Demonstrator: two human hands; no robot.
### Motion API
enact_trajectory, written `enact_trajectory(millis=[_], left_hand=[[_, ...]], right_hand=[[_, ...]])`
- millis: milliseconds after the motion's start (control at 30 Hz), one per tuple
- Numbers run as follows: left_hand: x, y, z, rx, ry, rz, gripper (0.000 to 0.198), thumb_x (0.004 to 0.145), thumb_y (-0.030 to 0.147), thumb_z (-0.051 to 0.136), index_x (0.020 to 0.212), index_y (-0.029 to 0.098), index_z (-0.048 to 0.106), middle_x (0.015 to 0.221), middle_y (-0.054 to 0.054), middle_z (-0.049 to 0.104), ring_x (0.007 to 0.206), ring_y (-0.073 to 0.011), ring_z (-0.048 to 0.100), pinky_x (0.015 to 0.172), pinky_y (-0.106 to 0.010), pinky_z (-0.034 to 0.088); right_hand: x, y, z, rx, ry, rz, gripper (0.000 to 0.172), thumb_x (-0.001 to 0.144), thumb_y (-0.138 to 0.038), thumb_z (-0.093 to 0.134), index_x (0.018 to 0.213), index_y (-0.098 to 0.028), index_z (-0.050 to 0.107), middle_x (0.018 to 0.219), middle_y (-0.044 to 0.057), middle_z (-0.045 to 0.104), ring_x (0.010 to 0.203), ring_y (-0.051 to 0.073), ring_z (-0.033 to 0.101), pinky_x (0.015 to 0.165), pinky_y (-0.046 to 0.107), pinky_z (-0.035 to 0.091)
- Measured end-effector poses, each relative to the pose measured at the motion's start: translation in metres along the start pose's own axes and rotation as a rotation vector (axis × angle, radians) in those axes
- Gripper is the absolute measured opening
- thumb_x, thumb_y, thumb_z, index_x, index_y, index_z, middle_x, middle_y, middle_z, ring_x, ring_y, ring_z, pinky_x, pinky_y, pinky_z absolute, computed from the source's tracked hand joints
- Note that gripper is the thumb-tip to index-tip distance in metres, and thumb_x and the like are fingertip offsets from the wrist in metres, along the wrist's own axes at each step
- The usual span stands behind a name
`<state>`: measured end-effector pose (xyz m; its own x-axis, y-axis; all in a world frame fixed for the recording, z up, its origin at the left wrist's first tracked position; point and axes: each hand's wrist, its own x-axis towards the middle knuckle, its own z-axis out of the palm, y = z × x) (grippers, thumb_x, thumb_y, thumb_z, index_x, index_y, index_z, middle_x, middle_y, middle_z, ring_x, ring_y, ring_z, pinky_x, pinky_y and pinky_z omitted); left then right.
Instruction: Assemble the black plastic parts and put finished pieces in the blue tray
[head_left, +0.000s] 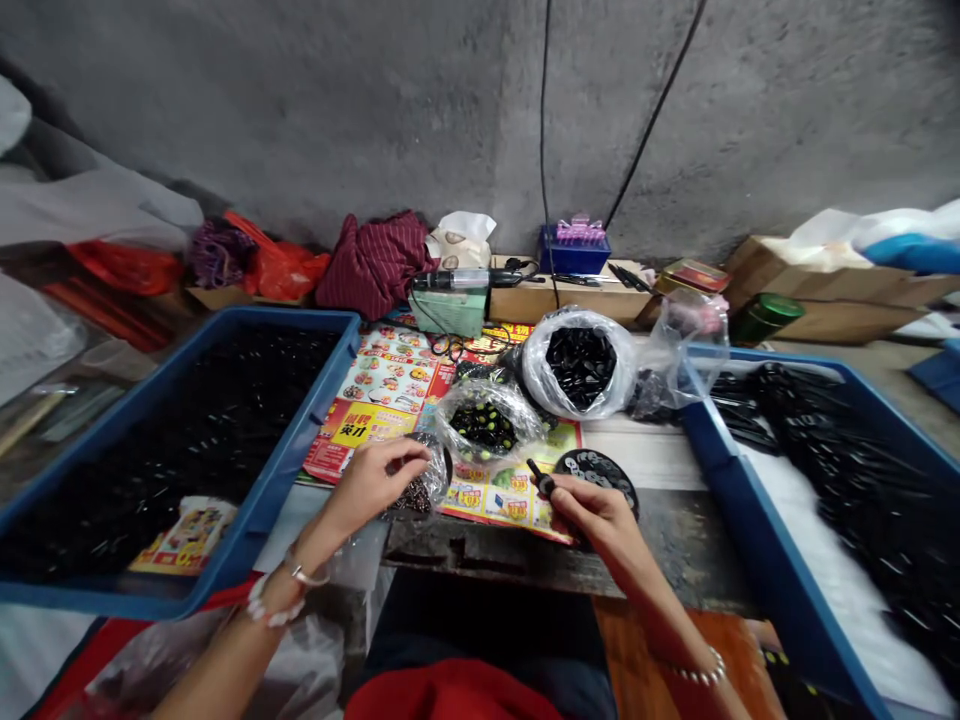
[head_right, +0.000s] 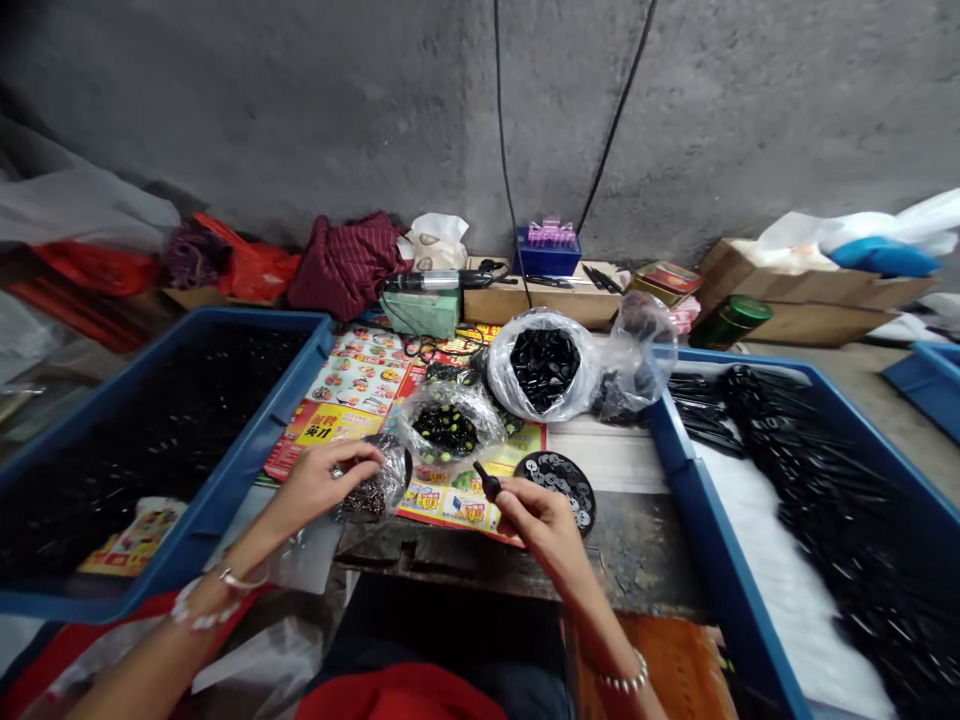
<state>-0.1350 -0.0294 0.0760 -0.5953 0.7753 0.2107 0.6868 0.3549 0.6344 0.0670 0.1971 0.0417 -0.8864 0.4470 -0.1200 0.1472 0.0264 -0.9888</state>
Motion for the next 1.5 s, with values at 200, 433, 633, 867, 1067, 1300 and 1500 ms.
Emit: enact_trajectory(millis=[200, 433, 633, 867, 1067, 1300, 1500], left_hand=[[-0.038, -0.019, 0.013, 0.179, -0.074, -0.057, 0.023, 0.083, 0.024, 0.06, 0.104, 0.021, 0.068, 0.104, -0.007, 0.071, 0.098, -0.026, 0.064, 0.088, -0.038, 0.05], [-0.038, -0.022, 0.037, 0.231, -0.01, -0.008, 0.02, 0.089, 0.022, 0.049, 0.098, 0.019, 0.066, 0.096, -0.009, 0.069, 0.091, -0.0259, 0.064, 0.083, -0.04, 0.05], [-0.037, -0.027, 0.032, 0.169, -0.008, -0.025, 0.018, 0.09, 0.024, 0.049, 0.089, 0.021, 0.066, 0.088, -0.005, 0.07, 0.084, -0.022, 0.065, 0.077, -0.033, 0.049], [-0.034, -0.021, 0.026, 0.154, 0.012, -0.043, 0.017, 0.09, 0.027, 0.049, 0.087, 0.021, 0.065, 0.087, -0.004, 0.069, 0.083, -0.0214, 0.065, 0.075, -0.032, 0.048], [-0.039, -0.028, 0.024, 0.25, -0.012, -0.029, 0.023, 0.086, 0.028, 0.053, 0.104, 0.019, 0.066, 0.101, -0.009, 0.068, 0.096, -0.0277, 0.062, 0.085, -0.04, 0.048], [-0.04, -0.03, 0.03, 0.261, -0.016, -0.012, 0.017, 0.089, 0.026, 0.048, 0.089, 0.02, 0.065, 0.088, -0.007, 0.068, 0.086, -0.0254, 0.063, 0.08, -0.038, 0.048], [-0.037, -0.024, 0.027, 0.224, 0.023, -0.027, 0.02, 0.088, 0.027, 0.048, 0.085, 0.02, 0.066, 0.085, -0.006, 0.071, 0.081, -0.024, 0.066, 0.075, -0.035, 0.049]], right_hand=[[-0.047, 0.024, 0.036, 0.321, -0.018, 0.264, 0.048, 0.074, -0.059, 0.069, 0.079, -0.012, 0.077, 0.059, 0.006, 0.065, 0.044, 0.011, 0.05, 0.045, 0.022, 0.039], [-0.076, 0.039, 0.072, 0.502, -0.035, 0.392, 0.052, 0.067, -0.062, 0.073, 0.072, -0.011, 0.072, 0.063, 0.01, 0.071, 0.04, 0.01, 0.053, 0.041, 0.021, 0.039], [-0.081, 0.049, 0.073, 0.473, 0.004, 0.373, 0.051, 0.068, -0.061, 0.073, 0.075, -0.011, 0.071, 0.06, 0.008, 0.07, 0.04, 0.009, 0.052, 0.041, 0.019, 0.04], [-0.082, 0.054, 0.073, 0.432, 0.022, 0.341, 0.051, 0.069, -0.061, 0.072, 0.075, -0.011, 0.069, 0.061, 0.007, 0.07, 0.042, 0.009, 0.053, 0.042, 0.019, 0.039], [-0.082, 0.055, 0.074, 0.356, 0.037, 0.318, 0.052, 0.071, -0.063, 0.069, 0.074, -0.011, 0.069, 0.063, 0.007, 0.07, 0.044, 0.01, 0.053, 0.043, 0.02, 0.04], [-0.082, 0.051, 0.073, 0.309, 0.027, 0.309, 0.053, 0.072, -0.064, 0.067, 0.074, -0.011, 0.069, 0.063, 0.007, 0.069, 0.045, 0.01, 0.053, 0.044, 0.021, 0.04], [-0.083, 0.056, 0.072, 0.325, 0.039, 0.309, 0.051, 0.073, -0.062, 0.068, 0.076, -0.011, 0.07, 0.063, 0.007, 0.069, 0.045, 0.01, 0.053, 0.044, 0.02, 0.039]])
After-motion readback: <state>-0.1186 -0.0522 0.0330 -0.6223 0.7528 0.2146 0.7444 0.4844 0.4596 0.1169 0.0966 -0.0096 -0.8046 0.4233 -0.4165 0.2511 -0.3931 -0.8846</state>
